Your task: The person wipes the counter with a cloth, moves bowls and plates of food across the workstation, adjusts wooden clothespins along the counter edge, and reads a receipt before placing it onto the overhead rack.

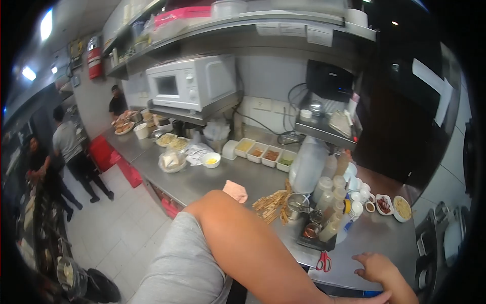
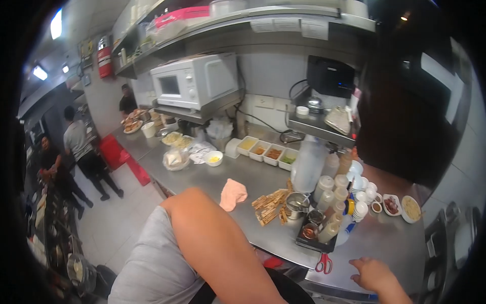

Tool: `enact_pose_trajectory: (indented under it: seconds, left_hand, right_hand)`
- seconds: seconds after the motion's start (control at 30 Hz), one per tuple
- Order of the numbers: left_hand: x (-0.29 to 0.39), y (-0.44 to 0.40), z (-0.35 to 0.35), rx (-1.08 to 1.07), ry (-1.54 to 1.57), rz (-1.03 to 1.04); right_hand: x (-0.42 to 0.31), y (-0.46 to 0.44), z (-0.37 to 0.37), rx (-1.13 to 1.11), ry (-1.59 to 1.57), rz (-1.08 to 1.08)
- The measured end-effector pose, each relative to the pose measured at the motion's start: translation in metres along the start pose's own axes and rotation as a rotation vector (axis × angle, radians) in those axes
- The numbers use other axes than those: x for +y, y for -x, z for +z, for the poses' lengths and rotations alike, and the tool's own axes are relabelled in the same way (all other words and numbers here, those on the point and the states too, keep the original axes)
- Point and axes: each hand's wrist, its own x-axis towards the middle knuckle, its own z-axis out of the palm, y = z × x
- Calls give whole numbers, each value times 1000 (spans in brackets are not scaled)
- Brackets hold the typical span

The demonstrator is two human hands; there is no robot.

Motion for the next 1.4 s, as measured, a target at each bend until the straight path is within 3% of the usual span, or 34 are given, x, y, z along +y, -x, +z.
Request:
enact_pose_trajectory:
  seconds: [0.03,0.07,0.13,0.27,0.3,0.4,0.43,0.53,0.67,0.73,0.77,0.9,1.0,1.1,1.4]
  left_hand:
    - [3,-4,1,-14,86,-12]
    - [5,-1,7,19,858,-336]
    - [1,-5,9,-1,1114,-302]
    - [16,-5,3,-49,1440,-273]
    - [14,-4,2,51,1489,-337]
    - [19,0,-5,-6,1459,-333]
    - [9,0,-6,-51,1643,-270]
    - [-2,3,-10,-73,1576,-240]
    - [12,-1,-4,294,1522,-384]
    - [15,-21,-2,656,1151,-392]
    - [19,-29,-4,698,1058,-387]
    - [23,-45,-10,669,1075,-287]
    - [23,-47,-14,629,1134,-241]
    - [22,-49,-18,597,1182,-192]
    - [6,-43,-8,433,1304,-67]
  right_hand:
    - [1,5,-3,3,15,7]
    - [3,9,-6,5,32,13]
    - [7,13,-10,-7,49,4]
    - [2,20,-28,-2,119,-11]
    - [0,21,-30,3,140,-18]
    - [-4,25,-31,-7,150,-14]
    - [-5,26,-29,-16,135,-14]
    - [-7,34,-23,-48,89,13]
    - [-1,34,-6,-46,41,37]
    - [5,26,10,-63,21,37]
    - [5,21,15,-88,12,46]
    - [42,-10,73,-62,-22,-20]
    - [86,-39,120,-137,-224,105]
    - [148,-63,173,-176,-54,268]
    - [151,-152,130,-38,82,319]
